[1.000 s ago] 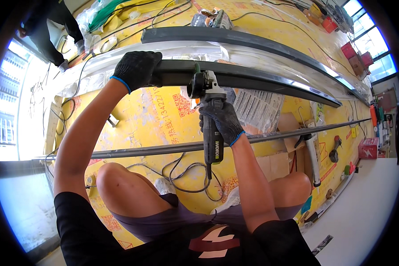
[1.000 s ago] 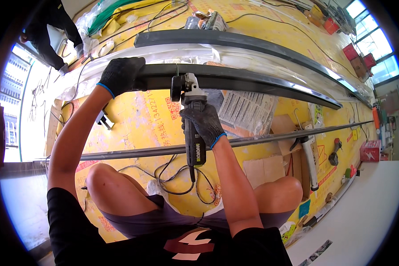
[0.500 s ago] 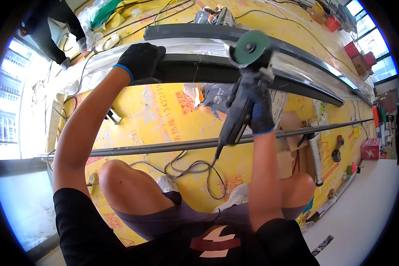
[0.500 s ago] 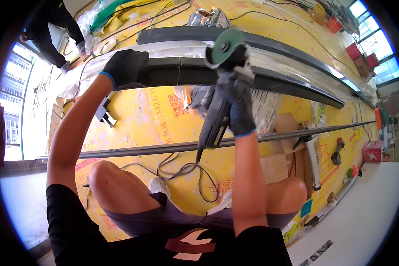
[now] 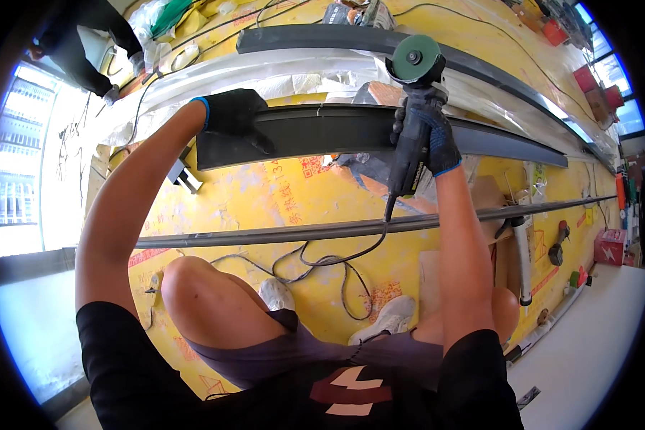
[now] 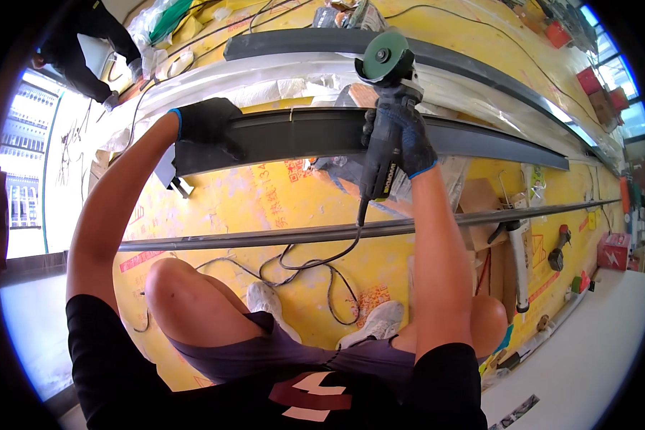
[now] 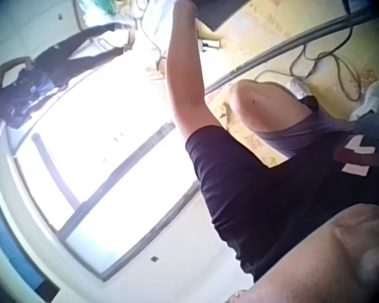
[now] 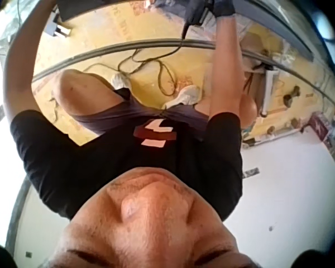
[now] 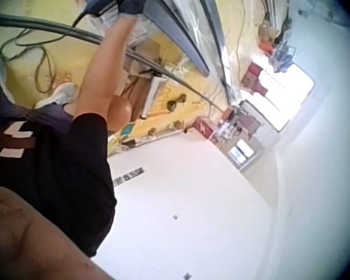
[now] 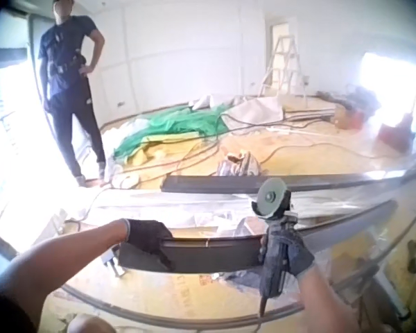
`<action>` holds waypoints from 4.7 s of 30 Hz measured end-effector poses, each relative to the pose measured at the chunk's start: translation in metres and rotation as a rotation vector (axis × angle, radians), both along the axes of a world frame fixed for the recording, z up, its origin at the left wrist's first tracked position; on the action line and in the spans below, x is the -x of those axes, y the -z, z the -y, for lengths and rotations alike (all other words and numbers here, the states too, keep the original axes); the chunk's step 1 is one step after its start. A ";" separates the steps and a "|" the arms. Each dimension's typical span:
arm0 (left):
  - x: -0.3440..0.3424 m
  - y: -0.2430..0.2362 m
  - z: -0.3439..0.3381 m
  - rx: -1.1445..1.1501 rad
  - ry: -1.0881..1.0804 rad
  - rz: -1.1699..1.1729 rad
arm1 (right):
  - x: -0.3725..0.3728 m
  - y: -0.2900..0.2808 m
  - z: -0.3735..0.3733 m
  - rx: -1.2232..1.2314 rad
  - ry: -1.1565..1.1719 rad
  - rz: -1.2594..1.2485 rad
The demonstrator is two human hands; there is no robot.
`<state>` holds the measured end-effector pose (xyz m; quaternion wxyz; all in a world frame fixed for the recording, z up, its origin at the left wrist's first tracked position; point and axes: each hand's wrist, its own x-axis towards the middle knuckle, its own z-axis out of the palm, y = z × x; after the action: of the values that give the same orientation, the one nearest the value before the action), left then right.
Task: Measuring and cutting metal trim pieces with an angle grinder and installing end caps.
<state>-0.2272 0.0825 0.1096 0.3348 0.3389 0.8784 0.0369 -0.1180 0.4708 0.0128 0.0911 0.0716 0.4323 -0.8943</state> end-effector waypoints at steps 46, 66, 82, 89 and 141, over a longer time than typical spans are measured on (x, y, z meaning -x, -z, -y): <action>-0.109 0.178 -0.021 -0.455 -0.405 0.049 | 0.008 0.008 -0.033 0.192 -0.212 0.064; -0.169 0.089 -0.206 -1.453 -1.439 0.690 | 0.025 -0.095 0.003 -0.066 -0.185 -0.042; -0.135 0.163 -0.246 -2.079 -1.365 0.795 | -0.009 -0.298 0.064 -2.107 -0.329 -0.265; -0.133 0.160 -0.264 -2.115 -1.432 0.718 | 0.037 -0.280 0.217 -2.684 -1.039 -0.705; -0.139 0.132 -0.245 -1.944 -1.594 0.561 | 0.060 -0.211 0.270 -3.090 -1.518 -0.525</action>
<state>-0.0881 0.3278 -0.0224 0.0096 -0.1925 0.3500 0.9167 -0.1783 0.2006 0.2238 -0.2419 0.2511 -0.7527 -0.5585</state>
